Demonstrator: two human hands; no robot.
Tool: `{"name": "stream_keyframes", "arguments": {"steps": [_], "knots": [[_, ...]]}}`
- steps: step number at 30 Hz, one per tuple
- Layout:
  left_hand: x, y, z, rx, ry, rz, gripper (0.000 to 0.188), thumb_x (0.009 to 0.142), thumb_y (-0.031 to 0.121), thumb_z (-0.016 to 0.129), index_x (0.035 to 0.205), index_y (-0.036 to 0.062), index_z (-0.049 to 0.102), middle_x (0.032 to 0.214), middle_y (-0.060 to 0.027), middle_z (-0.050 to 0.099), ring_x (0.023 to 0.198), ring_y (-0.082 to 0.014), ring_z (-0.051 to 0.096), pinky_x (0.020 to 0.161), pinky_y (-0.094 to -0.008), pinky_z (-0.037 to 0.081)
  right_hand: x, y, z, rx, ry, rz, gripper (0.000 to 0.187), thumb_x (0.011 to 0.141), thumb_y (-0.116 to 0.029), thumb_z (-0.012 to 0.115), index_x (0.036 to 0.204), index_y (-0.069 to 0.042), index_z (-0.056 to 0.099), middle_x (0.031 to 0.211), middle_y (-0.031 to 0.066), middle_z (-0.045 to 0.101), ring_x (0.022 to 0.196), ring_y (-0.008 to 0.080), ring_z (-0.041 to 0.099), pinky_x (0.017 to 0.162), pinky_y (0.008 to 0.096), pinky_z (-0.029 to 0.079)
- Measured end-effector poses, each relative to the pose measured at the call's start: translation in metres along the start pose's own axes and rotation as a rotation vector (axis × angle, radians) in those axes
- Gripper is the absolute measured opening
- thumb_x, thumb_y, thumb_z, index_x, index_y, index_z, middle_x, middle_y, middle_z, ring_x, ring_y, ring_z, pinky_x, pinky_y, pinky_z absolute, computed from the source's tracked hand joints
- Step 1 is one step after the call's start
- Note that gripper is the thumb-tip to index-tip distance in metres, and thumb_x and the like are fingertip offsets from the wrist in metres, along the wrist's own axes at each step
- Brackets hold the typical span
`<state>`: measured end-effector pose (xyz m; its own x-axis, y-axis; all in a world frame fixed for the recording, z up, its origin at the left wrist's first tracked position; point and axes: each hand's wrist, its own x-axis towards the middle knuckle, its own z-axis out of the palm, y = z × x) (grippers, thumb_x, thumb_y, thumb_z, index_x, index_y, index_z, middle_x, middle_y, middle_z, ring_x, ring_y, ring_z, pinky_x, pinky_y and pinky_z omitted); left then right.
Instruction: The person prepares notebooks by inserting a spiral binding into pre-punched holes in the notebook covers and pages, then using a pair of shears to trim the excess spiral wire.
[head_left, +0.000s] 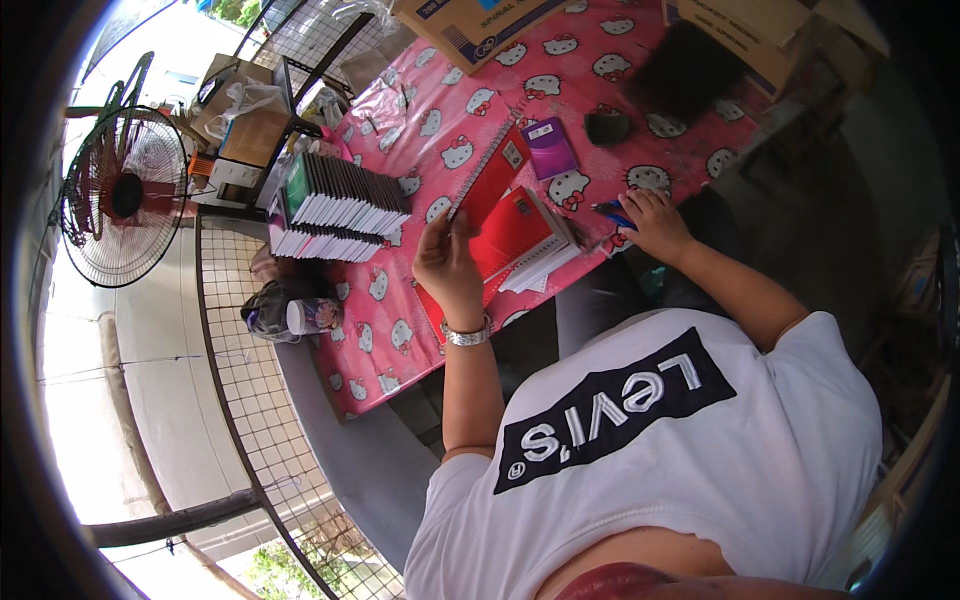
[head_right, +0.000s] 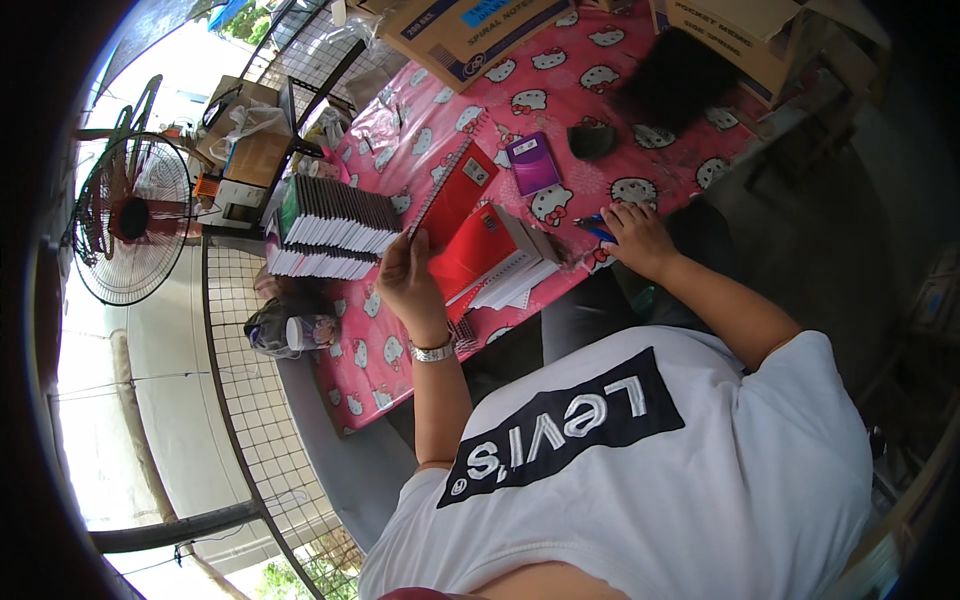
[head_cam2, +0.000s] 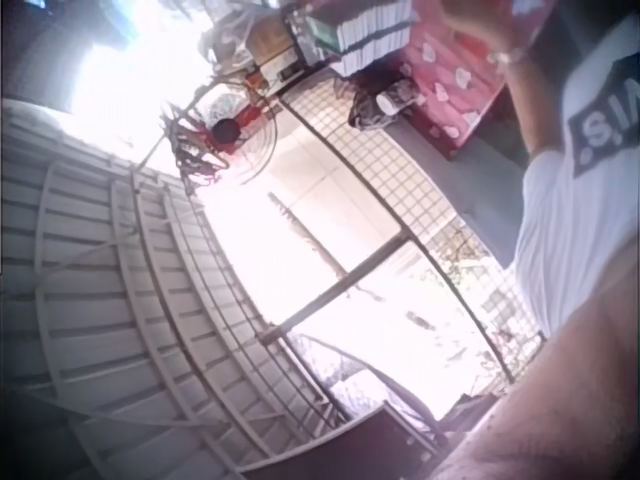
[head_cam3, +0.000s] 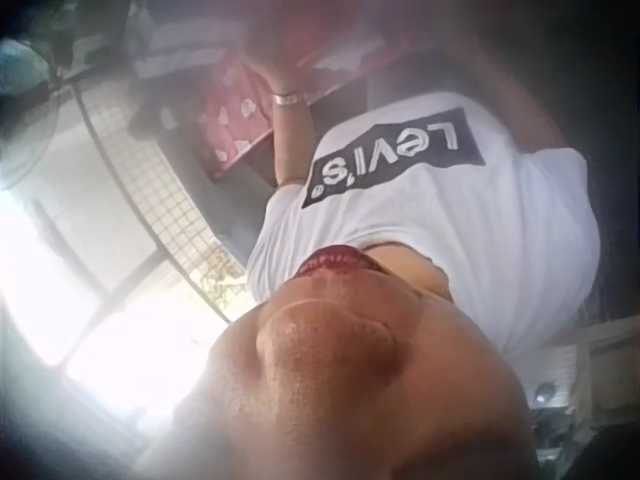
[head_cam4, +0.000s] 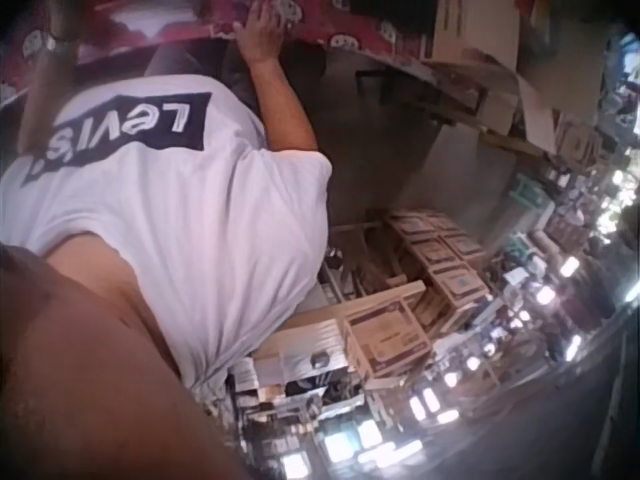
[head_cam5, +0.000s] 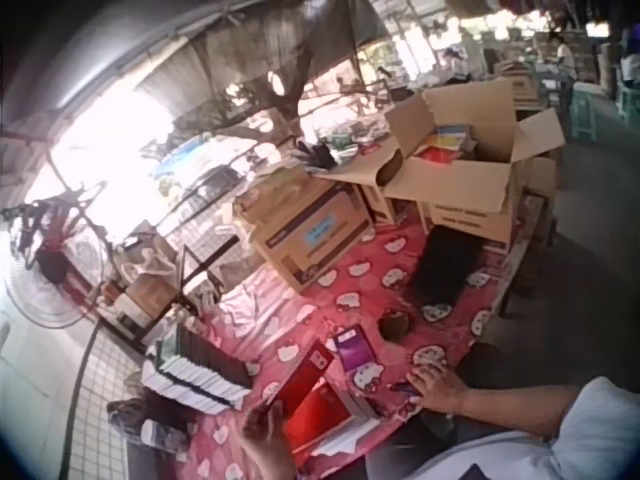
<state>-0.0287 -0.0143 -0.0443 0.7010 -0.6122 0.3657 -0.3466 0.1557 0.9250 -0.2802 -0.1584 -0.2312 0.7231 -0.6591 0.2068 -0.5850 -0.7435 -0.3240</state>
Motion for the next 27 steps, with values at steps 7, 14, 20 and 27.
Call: {"name": "stream_keyframes", "arguments": {"steps": [7,14,20,27], "knots": [[-0.007,0.012,0.021,0.497,0.041,0.399,0.017,0.084,-0.002,0.071,0.101,0.0006,0.069,0.088,-0.0101,0.069,0.071,-0.0165,0.068,0.059,-0.0275,0.055,0.044,-0.068,-0.108,0.831,0.284,-0.205,0.046,0.084,-0.018,0.072,0.125,-0.002,0.060,0.119,0.0156,0.060,0.116,0.0329,0.057,0.096,0.0407,0.046],[-0.011,0.020,0.024,0.561,0.048,0.420,0.022,0.080,-0.006,0.070,0.101,0.0012,0.069,0.088,-0.0117,0.069,0.073,-0.0215,0.069,0.062,-0.0310,0.055,0.063,-0.114,-0.146,0.828,0.299,-0.466,0.049,0.081,-0.017,0.075,0.126,-0.001,0.061,0.121,0.0156,0.056,0.110,0.0303,0.058,0.094,0.0403,0.046],[-0.012,0.014,0.011,0.636,0.134,0.539,0.022,0.080,-0.007,0.069,0.101,0.0013,0.069,0.088,-0.0132,0.069,0.074,-0.0229,0.068,0.063,-0.0308,0.055,0.069,-0.119,-0.148,1.202,-0.248,-0.246,0.047,0.090,-0.025,0.067,0.131,-0.004,0.059,0.115,0.0157,0.058,0.108,0.0255,0.059,0.089,0.0354,0.048],[-0.018,-0.015,-0.073,0.011,0.482,0.101,0.011,0.093,0.000,0.061,0.104,-0.0039,0.061,0.092,-0.0083,0.064,0.077,-0.0156,0.062,0.064,-0.0282,0.058,0.076,-0.096,-0.137,0.850,0.230,-0.237,0.041,0.092,-0.018,0.064,0.131,-0.007,0.058,0.112,0.0128,0.058,0.102,0.0260,0.060,0.088,0.0343,0.049]]}}
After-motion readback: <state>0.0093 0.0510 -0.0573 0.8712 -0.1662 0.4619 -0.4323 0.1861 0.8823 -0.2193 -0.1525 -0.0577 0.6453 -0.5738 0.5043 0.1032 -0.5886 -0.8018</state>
